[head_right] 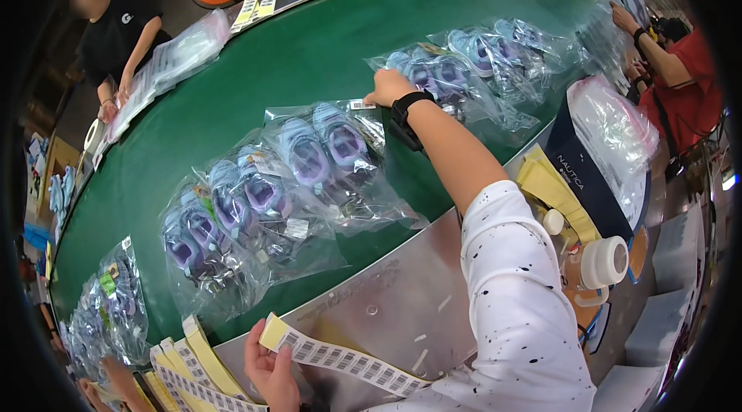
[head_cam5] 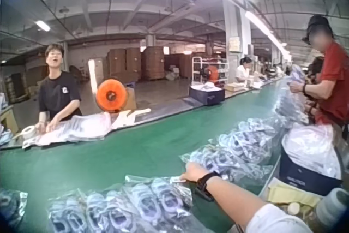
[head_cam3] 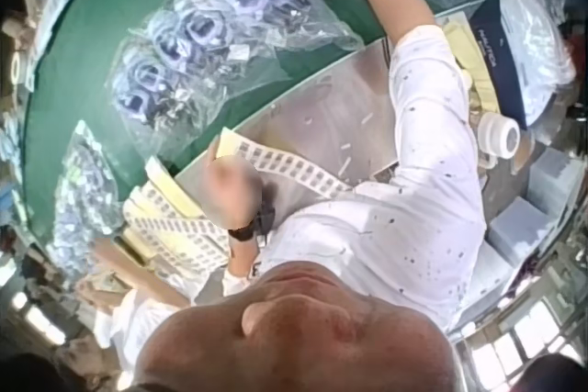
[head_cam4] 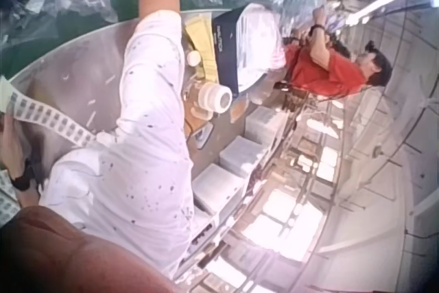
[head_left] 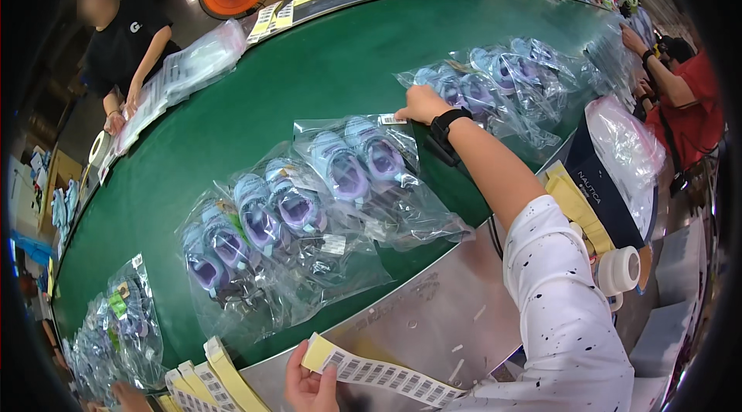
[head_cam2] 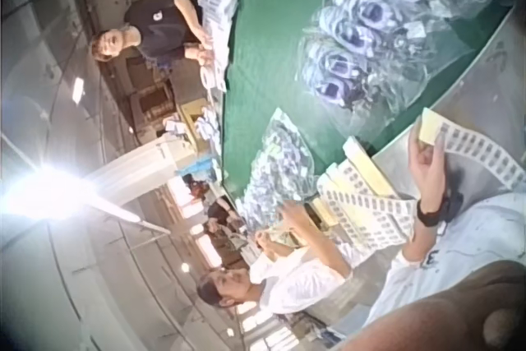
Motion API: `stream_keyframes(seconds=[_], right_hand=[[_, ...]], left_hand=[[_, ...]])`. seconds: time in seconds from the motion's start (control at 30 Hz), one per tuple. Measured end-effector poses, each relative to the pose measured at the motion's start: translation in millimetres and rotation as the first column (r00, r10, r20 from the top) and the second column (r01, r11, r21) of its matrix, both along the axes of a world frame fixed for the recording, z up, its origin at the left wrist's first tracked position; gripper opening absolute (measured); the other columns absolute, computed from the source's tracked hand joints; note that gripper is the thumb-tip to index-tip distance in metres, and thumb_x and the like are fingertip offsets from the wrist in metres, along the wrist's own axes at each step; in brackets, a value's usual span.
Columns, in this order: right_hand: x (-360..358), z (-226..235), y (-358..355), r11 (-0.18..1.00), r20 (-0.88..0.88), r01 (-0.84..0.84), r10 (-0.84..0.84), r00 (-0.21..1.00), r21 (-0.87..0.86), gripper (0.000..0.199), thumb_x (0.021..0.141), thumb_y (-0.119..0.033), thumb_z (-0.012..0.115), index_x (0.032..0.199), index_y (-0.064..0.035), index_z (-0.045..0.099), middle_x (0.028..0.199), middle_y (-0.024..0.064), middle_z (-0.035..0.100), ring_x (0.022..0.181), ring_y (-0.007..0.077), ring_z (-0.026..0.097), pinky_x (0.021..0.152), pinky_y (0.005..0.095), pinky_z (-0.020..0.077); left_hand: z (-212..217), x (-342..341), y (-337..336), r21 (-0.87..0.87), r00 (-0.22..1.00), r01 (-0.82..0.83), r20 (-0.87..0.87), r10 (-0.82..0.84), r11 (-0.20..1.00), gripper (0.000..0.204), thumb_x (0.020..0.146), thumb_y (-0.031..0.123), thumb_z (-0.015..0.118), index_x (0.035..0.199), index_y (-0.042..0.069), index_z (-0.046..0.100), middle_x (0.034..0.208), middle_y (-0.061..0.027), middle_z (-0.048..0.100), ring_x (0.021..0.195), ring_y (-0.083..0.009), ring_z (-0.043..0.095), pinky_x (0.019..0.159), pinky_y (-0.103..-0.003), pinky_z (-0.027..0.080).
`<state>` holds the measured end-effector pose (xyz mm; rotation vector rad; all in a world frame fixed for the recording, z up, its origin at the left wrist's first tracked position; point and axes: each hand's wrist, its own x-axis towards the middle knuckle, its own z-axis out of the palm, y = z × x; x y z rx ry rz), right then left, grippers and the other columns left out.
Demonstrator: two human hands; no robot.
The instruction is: The person stands at a green conveyor belt in a warehouse, applying barcode stickers to clear plastic bags containing pairs of slippers. They peel individual labels from a sheet and affix them to the packaging, then move the labeled items along the belt. Coworkers are visible in the background performing similar tasks.
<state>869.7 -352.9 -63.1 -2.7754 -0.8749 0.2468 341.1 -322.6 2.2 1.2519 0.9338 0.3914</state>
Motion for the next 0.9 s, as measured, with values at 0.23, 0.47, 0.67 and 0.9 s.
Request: stream_keyframes(seconds=[0.23, 0.47, 0.67, 0.9], right_hand=[[-38, 70, 15, 0.997, 0.229, -0.077, 0.075, 0.971, -0.004, 0.023, 0.077, -0.015, 0.058, 0.091, -0.0008, 0.068, 0.104, 0.0239, 0.065, 0.094, 0.0405, 0.064, 0.084, 0.0459, 0.0517], [-33, 33, 24, 0.92, 0.248, -0.228, 0.15, 0.957, 0.32, 0.018, 0.076, -0.01, 0.054, 0.08, 0.0014, 0.067, 0.089, 0.0233, 0.066, 0.084, 0.0398, 0.064, 0.077, 0.0436, 0.0526], [-18, 28, 28, 0.867, 0.233, -0.439, 0.388, 0.892, 0.234, 0.024, 0.078, -0.018, 0.064, 0.096, -0.002, 0.068, 0.093, 0.0178, 0.066, 0.087, 0.0326, 0.064, 0.077, 0.0395, 0.052], [-156, 36, 65, 0.681, 0.217, -0.732, 0.712, 0.667, 0.017, 0.036, 0.072, -0.031, 0.071, 0.1, -0.0075, 0.068, 0.116, 0.0128, 0.057, 0.103, 0.0347, 0.056, 0.084, 0.0476, 0.0484]], left_hand=[[2, -6, -8, 0.047, 0.993, -0.055, 0.108, 0.05, 0.997, 0.062, 0.082, -0.011, 0.055, 0.14, -0.004, 0.034, 0.126, -0.0177, 0.055, 0.102, -0.0178, 0.062, 0.086, -0.027, 0.05], [0, -12, -14, 0.059, 0.988, -0.092, 0.128, 0.083, 0.994, 0.063, 0.082, -0.01, 0.057, 0.14, -0.002, 0.032, 0.129, -0.0195, 0.054, 0.101, -0.0192, 0.063, 0.082, -0.026, 0.051], [0, -22, -11, 0.04, 0.992, -0.079, 0.105, 0.074, 0.996, 0.061, 0.087, -0.004, 0.061, 0.142, 0.003, 0.036, 0.104, -0.004, 0.061, 0.063, -0.0005, 0.045, 0.052, -0.015, 0.033], [-18, 8, -19, 0.078, 0.971, -0.143, 0.204, 0.125, 0.987, 0.053, 0.084, -0.008, 0.058, 0.134, 0.001, 0.042, 0.102, -0.014, 0.066, 0.09, -0.0154, 0.064, 0.076, -0.024, 0.05]])
